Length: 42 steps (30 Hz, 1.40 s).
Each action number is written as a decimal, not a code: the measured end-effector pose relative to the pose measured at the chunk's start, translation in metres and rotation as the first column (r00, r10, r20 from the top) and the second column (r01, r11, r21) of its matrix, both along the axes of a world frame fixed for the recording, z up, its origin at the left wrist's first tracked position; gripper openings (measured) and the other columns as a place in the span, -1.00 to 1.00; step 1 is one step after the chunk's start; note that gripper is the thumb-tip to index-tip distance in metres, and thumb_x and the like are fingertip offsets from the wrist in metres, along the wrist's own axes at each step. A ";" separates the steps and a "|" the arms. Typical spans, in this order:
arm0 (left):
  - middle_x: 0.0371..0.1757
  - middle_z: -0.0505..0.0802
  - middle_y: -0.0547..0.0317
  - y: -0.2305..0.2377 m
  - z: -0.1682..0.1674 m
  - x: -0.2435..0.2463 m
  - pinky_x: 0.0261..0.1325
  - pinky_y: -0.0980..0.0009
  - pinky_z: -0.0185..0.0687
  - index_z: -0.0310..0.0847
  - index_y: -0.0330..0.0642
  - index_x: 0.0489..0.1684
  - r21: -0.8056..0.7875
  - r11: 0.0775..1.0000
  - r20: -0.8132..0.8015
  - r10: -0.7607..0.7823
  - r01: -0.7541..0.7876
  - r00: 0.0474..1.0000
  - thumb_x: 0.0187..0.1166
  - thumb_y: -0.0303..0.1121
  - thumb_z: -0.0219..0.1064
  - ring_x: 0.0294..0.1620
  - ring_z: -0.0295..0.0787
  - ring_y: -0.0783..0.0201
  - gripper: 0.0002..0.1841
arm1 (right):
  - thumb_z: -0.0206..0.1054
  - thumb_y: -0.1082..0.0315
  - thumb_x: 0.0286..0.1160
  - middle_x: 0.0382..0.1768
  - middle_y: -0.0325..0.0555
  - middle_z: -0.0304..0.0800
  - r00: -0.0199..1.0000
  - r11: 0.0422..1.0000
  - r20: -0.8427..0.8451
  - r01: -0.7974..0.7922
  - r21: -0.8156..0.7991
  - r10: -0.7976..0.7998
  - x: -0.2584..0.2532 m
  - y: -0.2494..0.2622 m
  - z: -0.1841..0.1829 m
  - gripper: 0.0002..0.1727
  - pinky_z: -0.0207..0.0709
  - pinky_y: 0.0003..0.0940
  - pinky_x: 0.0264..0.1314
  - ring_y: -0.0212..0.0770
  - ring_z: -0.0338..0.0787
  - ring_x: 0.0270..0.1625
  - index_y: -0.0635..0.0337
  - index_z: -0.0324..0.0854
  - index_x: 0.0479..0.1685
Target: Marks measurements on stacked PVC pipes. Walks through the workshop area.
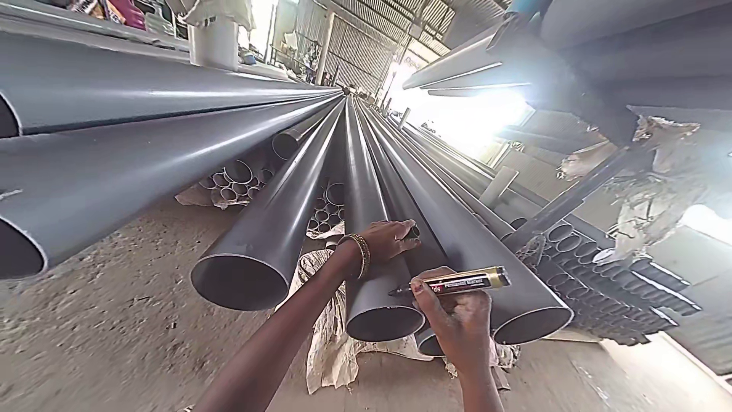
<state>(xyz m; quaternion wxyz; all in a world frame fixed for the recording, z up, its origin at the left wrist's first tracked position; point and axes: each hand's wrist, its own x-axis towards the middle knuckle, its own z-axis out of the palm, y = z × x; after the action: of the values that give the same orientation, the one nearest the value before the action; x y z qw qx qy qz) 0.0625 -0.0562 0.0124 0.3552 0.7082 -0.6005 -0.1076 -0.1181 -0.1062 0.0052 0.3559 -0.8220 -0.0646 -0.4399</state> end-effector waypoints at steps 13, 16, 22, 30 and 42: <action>0.05 0.79 -0.28 -0.001 0.001 0.001 0.37 -0.16 0.41 0.53 -0.42 0.35 0.021 1.000 0.000 -0.004 0.004 1.000 0.87 -0.18 0.06 0.20 0.70 -0.15 -0.57 | 0.34 0.37 0.33 -0.51 -0.61 0.70 0.999 0.998 0.009 0.054 0.017 -0.054 -0.005 -0.005 0.001 -0.89 0.50 -0.84 -0.41 -0.84 0.60 -0.47 0.13 0.66 -0.50; 0.15 0.78 -0.30 0.001 0.004 0.000 0.47 -0.14 0.36 0.53 -0.42 0.39 0.039 0.999 -0.009 -0.002 0.003 1.000 0.87 -0.18 0.05 0.31 0.67 -0.16 -0.56 | 0.33 0.38 0.35 -0.46 -0.63 0.73 0.999 0.997 0.020 0.046 0.063 -0.047 -0.005 -0.005 0.001 -0.92 0.48 -0.83 -0.44 -0.83 0.59 -0.47 0.10 0.66 -0.46; 0.28 0.75 -0.34 0.003 0.007 -0.002 0.54 -0.17 0.31 0.47 -0.42 0.50 0.063 0.998 -0.018 0.016 -0.015 1.000 0.87 -0.19 0.05 0.42 0.62 -0.19 -0.53 | 0.32 0.37 0.38 -0.49 -0.61 0.71 0.996 0.994 0.034 0.080 0.075 -0.082 -0.004 -0.006 -0.003 -0.87 0.49 -0.83 -0.44 -0.83 0.59 -0.48 0.12 0.66 -0.49; 0.31 0.74 -0.35 0.001 0.007 -0.001 0.55 -0.15 0.29 0.43 -0.43 0.53 0.075 0.997 -0.023 0.025 -0.023 0.999 0.87 -0.18 0.05 0.44 0.61 -0.18 -0.51 | 0.32 0.39 0.39 -0.48 -0.56 0.73 0.996 0.995 0.059 0.061 0.080 -0.066 0.001 -0.010 -0.006 -0.88 0.54 -0.79 -0.43 -0.79 0.62 -0.48 0.14 0.67 -0.47; 0.37 0.70 -0.37 0.002 0.010 -0.001 0.61 -0.15 0.22 0.42 -0.47 0.54 0.094 0.995 -0.059 0.021 -0.016 0.998 0.88 -0.15 0.02 0.52 0.55 -0.18 -0.48 | 0.34 0.38 0.35 -0.51 -0.57 0.71 0.995 0.997 0.098 0.026 0.066 -0.033 -0.001 -0.010 -0.008 -0.86 0.49 -0.84 -0.44 -0.82 0.60 -0.48 0.15 0.65 -0.53</action>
<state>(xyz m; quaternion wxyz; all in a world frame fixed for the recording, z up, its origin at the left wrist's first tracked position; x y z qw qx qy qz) 0.0616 -0.0543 0.0219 0.3406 0.7261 -0.5772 -0.1536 -0.1191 -0.1162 -0.0029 0.3722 -0.7881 -0.0556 -0.4871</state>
